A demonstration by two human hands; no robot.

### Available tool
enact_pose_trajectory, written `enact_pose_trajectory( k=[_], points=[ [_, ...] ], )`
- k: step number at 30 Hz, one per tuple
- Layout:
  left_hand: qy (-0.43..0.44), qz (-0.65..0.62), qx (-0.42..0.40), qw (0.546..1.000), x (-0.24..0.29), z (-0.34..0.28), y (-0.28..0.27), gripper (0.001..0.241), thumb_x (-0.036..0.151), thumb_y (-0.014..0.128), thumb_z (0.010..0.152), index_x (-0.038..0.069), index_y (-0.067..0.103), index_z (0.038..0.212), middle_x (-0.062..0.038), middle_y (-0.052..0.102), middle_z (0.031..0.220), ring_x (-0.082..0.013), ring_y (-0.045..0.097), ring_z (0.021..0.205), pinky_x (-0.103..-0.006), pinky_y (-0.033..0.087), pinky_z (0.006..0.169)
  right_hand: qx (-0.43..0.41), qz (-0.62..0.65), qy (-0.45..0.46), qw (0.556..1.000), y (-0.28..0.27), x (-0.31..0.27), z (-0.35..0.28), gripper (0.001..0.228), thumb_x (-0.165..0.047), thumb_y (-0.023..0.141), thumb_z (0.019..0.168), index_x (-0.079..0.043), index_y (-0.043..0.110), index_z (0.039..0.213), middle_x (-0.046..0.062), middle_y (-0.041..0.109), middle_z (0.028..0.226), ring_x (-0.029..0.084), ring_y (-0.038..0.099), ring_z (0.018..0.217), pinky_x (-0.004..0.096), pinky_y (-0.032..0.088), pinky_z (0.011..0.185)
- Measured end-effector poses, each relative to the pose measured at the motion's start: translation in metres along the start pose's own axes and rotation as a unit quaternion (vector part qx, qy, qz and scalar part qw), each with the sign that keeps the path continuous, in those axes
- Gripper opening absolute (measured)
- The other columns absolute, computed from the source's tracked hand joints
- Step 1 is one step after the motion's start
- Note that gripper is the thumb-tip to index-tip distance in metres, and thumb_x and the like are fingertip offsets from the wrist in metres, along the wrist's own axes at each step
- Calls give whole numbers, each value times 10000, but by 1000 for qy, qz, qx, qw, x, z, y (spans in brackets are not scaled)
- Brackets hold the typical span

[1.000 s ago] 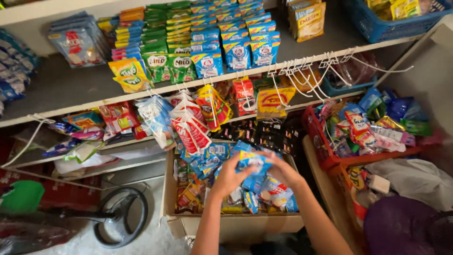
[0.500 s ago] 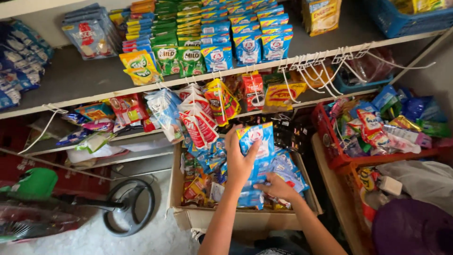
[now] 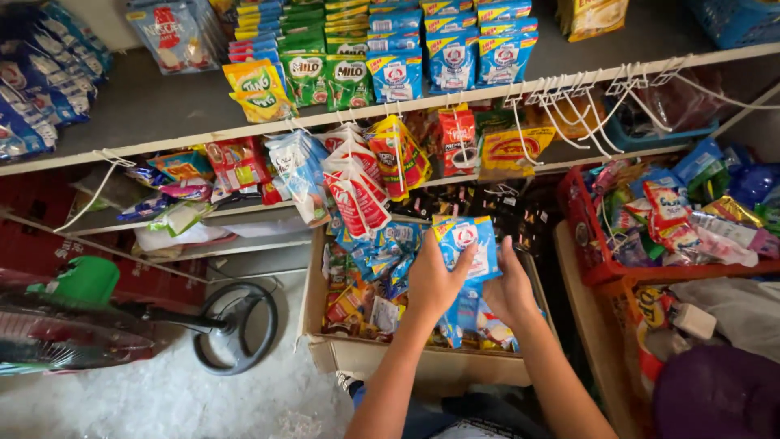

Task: The person is stocking shelves with various drink mix and detergent sachets from a cardboard box.

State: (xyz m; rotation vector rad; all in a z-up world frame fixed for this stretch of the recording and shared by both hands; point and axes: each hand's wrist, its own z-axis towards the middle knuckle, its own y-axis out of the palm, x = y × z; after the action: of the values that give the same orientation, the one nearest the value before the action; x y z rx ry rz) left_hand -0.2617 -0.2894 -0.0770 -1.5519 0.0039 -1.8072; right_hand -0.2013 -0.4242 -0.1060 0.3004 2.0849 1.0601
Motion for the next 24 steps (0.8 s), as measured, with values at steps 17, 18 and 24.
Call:
enact_pose_trajectory(
  k=[17, 18, 24],
  points=[
    [122, -62, -8, 990, 18, -5, -7, 539, 269, 771, 942, -27, 485, 1291, -252, 634, 1143, -430, 671, 1026, -425, 546, 880, 13, -123, -134, 983, -23, 12, -1, 367, -192, 434, 1066, -76, 534, 1399, 74, 650, 1318, 177, 629, 1191, 349, 491, 1018],
    [74, -77, -7, 994, 23, -8, -7, 541, 287, 774, 941, -21, 487, 1281, -226, 653, 1133, -396, 687, 1026, -400, 545, 878, 28, -116, -136, 984, -26, 15, 0, 378, -162, 426, 1057, -83, 524, 1413, 69, 651, 1324, 170, 629, 1191, 340, 490, 1017],
    [20, -274, 35, 961, 17, -9, -4, 637, 201, 784, 944, -5, 350, 1362, -178, 672, 1146, -215, 684, 1041, -322, 555, 927, 57, -148, -120, 980, -41, 26, 1, 414, -148, 441, 1048, -80, 497, 1452, 64, 636, 1329, 182, 618, 1190, 351, 494, 995]
  ],
)
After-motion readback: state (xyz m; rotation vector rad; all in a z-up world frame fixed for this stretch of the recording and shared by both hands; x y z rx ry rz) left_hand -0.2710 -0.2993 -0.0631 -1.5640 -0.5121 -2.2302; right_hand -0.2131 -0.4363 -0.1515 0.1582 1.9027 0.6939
